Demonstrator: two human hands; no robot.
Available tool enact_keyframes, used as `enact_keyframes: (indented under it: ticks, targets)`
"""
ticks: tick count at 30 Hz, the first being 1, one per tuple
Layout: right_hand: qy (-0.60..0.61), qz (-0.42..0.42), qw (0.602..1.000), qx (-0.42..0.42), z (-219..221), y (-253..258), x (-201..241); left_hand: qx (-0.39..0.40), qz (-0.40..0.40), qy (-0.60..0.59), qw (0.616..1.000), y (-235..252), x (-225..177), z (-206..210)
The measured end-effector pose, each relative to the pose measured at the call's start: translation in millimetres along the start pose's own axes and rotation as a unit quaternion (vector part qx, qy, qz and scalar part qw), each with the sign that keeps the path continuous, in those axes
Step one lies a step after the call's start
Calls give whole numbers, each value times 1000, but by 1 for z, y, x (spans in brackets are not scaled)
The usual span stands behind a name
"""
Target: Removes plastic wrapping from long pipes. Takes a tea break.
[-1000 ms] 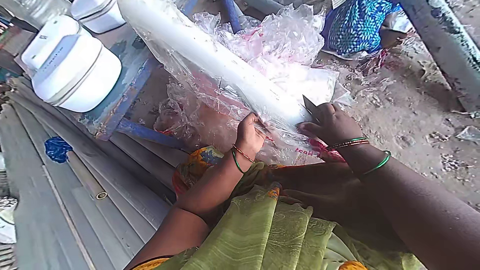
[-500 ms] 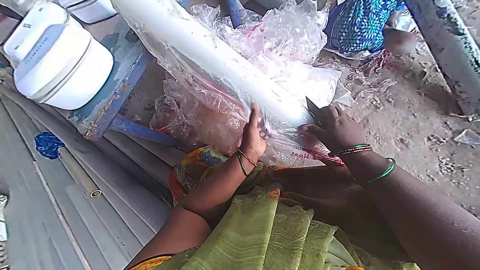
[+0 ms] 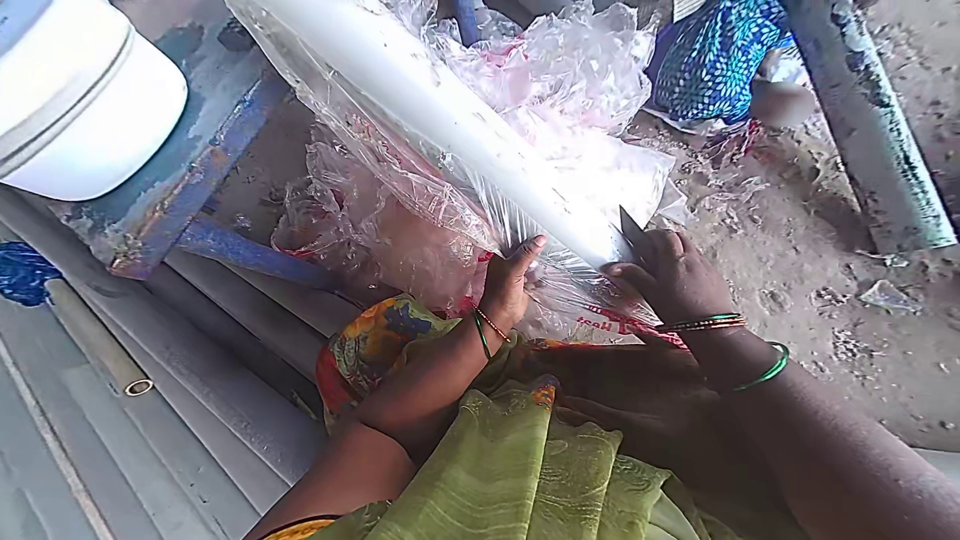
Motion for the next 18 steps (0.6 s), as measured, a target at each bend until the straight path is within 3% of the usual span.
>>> enact_keyframes:
  ticks: [6,10,13,18]
  targets:
    - [3,23,999,28,-5,3,-2,-15,12,97,995,-16,2,-5]
    - [69,13,997,16,-5,-3,-20,13,-43,143,989,-21,29,-4]
    - [144,98,985,-17,-25,-23,-47,33,-101,164,981,-34,55,3]
    - [115,212,970,-42,-56,-86,-87,58,-152,190,968,-46,76,12]
Point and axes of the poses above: each hand's wrist, its own y-axis towards the middle knuckle, its own z-axis out of the palm, x = y × z, the point moved 3 cm from there along y, towards the middle knuckle, and after that the axes turned 13 degrees about -z, right-handed, at the moved point
